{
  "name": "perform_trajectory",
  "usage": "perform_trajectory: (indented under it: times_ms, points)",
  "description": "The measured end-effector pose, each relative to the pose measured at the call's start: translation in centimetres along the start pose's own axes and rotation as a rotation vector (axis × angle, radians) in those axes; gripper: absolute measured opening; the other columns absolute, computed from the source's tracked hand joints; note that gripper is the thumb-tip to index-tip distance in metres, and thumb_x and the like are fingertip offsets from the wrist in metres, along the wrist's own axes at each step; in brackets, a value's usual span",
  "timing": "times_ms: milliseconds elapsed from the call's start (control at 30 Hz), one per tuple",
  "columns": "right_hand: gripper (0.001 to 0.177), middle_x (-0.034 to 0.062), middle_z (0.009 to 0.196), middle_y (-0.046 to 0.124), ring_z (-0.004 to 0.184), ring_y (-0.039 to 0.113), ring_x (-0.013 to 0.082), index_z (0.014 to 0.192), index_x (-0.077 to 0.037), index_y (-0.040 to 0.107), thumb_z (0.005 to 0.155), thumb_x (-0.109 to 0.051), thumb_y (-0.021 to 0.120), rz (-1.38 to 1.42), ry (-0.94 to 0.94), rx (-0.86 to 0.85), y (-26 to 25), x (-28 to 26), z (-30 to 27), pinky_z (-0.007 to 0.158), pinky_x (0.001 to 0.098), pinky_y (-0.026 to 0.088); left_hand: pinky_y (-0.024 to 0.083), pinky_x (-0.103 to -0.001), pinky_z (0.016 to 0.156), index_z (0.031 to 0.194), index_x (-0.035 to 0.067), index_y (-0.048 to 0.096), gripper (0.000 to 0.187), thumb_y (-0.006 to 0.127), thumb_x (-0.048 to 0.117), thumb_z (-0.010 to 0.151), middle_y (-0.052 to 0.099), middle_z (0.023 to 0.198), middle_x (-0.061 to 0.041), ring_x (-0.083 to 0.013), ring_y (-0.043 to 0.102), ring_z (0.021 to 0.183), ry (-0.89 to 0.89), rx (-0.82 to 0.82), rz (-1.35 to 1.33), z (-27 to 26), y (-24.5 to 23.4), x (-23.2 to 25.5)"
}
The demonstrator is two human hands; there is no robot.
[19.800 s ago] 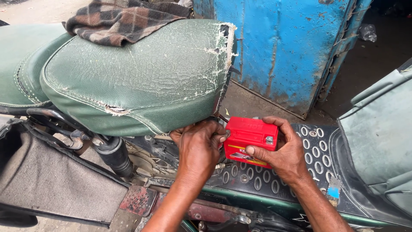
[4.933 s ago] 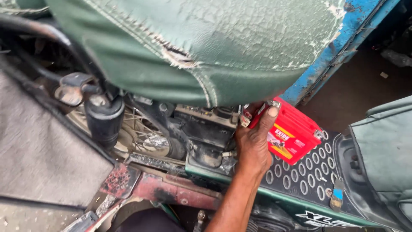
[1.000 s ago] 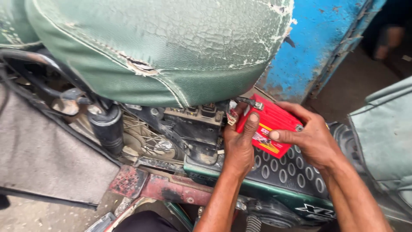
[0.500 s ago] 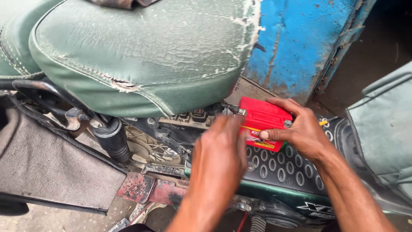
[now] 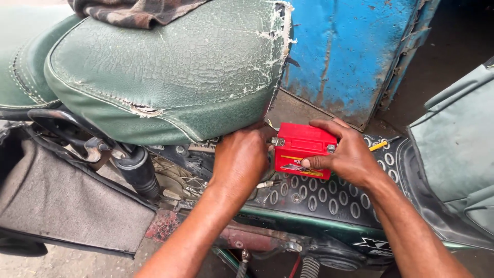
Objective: Replacing a motorcycle battery by unpacking a new unit and installing it into the service bay.
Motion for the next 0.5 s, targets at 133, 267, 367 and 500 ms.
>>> perform_trajectory:
  times_ms: [133,267,367,500]
  points:
    - [0.096,0.0133,0.131,0.064,0.126,0.060,0.0282,0.133,-0.008,0.065,0.046,-0.029,0.099,-0.005,-0.014,-0.049,0.6,0.2,0.7,0.111,0.0392,0.044,0.055,-0.051,0.075,0.099,0.013,0.081,0.022,0.075,0.011,0.078,0.074,0.091,-0.016,-0.0381,0.071,0.085,-0.060,-0.099,-0.049,0.3,0.7,-0.7]
    - [0.093,0.0097,0.127,0.064,0.123,0.060,0.0279,0.134,-0.010,0.064,0.048,-0.023,0.098,0.015,-0.058,-0.126,2.8,0.8,1.7,0.110,0.0383,0.044,0.055,-0.050,0.079,0.095,0.009,0.080,0.020,0.075,0.008,0.075,0.075,0.095,-0.015,-0.0377,0.071,0.090,0.018,-0.048,-0.027,0.5,0.2,0.1]
    - [0.093,0.0076,0.127,0.064,0.124,0.060,0.0273,0.134,-0.011,0.062,0.049,-0.019,0.097,0.026,-0.061,-0.175,3.7,1.1,1.6,0.110,0.0378,0.045,0.054,-0.050,0.080,0.096,0.008,0.079,0.021,0.075,0.008,0.075,0.074,0.098,-0.016,-0.0382,0.070,0.091,-0.019,-0.058,-0.043,0.2,0.4,-0.2]
    - [0.093,0.0065,0.132,0.060,0.129,0.057,0.0272,0.136,-0.013,0.058,0.051,-0.017,0.096,-0.021,-0.072,-0.240,4.0,0.2,1.3,0.112,0.0384,0.044,0.052,-0.051,0.083,0.099,0.006,0.079,0.025,0.075,0.006,0.074,0.072,0.103,-0.018,-0.0404,0.068,0.095,0.049,-0.056,-0.104,0.1,-0.1,0.0]
Point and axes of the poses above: each hand's wrist, its own z-axis towards the middle knuckle, its own y-axis out of the palm, x = y × z, the point moved 9 cm from there along z, towards the middle knuckle
